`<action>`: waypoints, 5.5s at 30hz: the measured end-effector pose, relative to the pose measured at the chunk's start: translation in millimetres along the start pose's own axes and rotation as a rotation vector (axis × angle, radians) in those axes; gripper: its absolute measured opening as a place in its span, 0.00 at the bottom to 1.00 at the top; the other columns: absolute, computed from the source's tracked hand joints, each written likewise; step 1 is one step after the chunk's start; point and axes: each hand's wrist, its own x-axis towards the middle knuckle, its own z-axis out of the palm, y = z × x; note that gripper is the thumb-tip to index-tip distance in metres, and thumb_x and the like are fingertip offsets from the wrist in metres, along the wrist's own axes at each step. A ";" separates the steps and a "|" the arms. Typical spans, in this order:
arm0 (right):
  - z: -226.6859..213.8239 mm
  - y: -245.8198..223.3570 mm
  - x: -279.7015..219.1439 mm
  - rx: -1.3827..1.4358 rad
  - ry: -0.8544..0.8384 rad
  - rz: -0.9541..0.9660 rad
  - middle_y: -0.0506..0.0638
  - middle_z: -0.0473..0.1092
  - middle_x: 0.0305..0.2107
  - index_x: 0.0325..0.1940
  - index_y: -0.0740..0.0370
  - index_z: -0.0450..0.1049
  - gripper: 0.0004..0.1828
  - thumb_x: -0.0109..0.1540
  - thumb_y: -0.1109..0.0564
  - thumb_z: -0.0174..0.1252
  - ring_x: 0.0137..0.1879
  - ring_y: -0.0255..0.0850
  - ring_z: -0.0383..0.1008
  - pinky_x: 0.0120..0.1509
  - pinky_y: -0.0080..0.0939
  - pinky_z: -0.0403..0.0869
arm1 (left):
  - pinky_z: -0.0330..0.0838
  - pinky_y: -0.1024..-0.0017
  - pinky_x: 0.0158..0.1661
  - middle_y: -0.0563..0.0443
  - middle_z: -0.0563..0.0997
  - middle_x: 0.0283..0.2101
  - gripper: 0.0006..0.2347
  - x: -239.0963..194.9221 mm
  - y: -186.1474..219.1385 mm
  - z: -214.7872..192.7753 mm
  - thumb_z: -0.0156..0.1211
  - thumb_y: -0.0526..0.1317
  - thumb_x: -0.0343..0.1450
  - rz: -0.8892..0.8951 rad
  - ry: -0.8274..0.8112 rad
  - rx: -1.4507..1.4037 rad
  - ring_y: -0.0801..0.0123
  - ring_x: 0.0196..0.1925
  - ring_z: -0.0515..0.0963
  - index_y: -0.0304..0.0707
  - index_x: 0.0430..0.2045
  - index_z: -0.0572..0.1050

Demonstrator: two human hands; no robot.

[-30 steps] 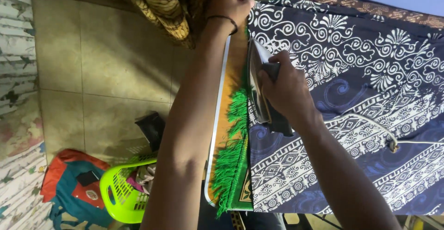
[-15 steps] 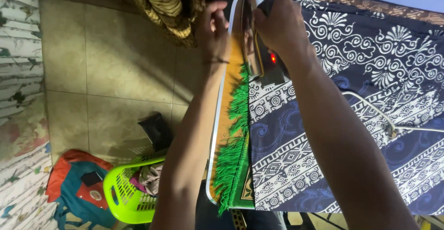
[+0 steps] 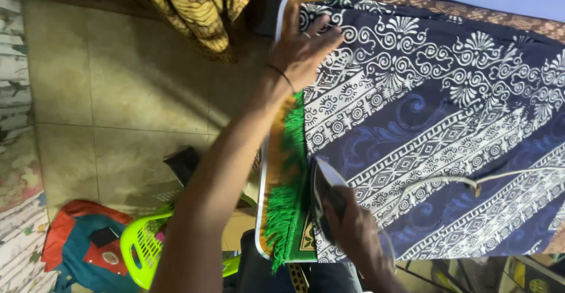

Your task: The person irons a patterned blue cloth by placing it on an ironing board, then pressing it with a handheld iron in several passes. The cloth is straightened by hand between passes.

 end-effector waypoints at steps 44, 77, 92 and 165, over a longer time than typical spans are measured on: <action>-44.5 -83.6 175.4 0.087 0.215 -0.280 0.65 0.78 0.31 0.55 0.60 0.66 0.20 0.66 0.49 0.60 0.38 0.63 0.81 0.40 0.58 0.78 | 0.65 0.53 0.65 0.39 0.68 0.68 0.14 -27.6 -32.1 -3.6 0.59 0.33 0.75 -0.112 0.575 -0.173 0.45 0.69 0.68 0.44 0.55 0.81; -60.0 -136.5 278.6 0.085 0.301 -0.509 0.68 0.77 0.34 0.52 0.63 0.65 0.20 0.65 0.51 0.63 0.42 0.69 0.78 0.44 0.63 0.75 | 0.74 0.54 0.59 0.37 0.76 0.61 0.16 -25.7 -50.2 26.3 0.48 0.40 0.82 -0.380 0.564 -0.474 0.42 0.62 0.77 0.47 0.66 0.61; -71.0 -11.1 109.9 0.013 0.049 0.044 0.65 0.78 0.31 0.58 0.57 0.68 0.22 0.64 0.48 0.60 0.34 0.57 0.83 0.36 0.52 0.82 | 0.76 0.60 0.59 0.47 0.71 0.66 0.24 -28.2 -28.1 -11.9 0.67 0.48 0.78 -0.243 0.480 -0.332 0.49 0.65 0.75 0.55 0.70 0.66; -124.5 52.7 72.9 0.218 -0.181 0.284 0.70 0.78 0.31 0.61 0.58 0.60 0.19 0.69 0.48 0.46 0.24 0.59 0.80 0.23 0.53 0.79 | 0.29 0.27 0.67 0.32 0.48 0.77 0.30 2.6 101.1 8.0 0.55 0.58 0.77 -0.282 0.080 0.080 0.37 0.78 0.43 0.53 0.74 0.56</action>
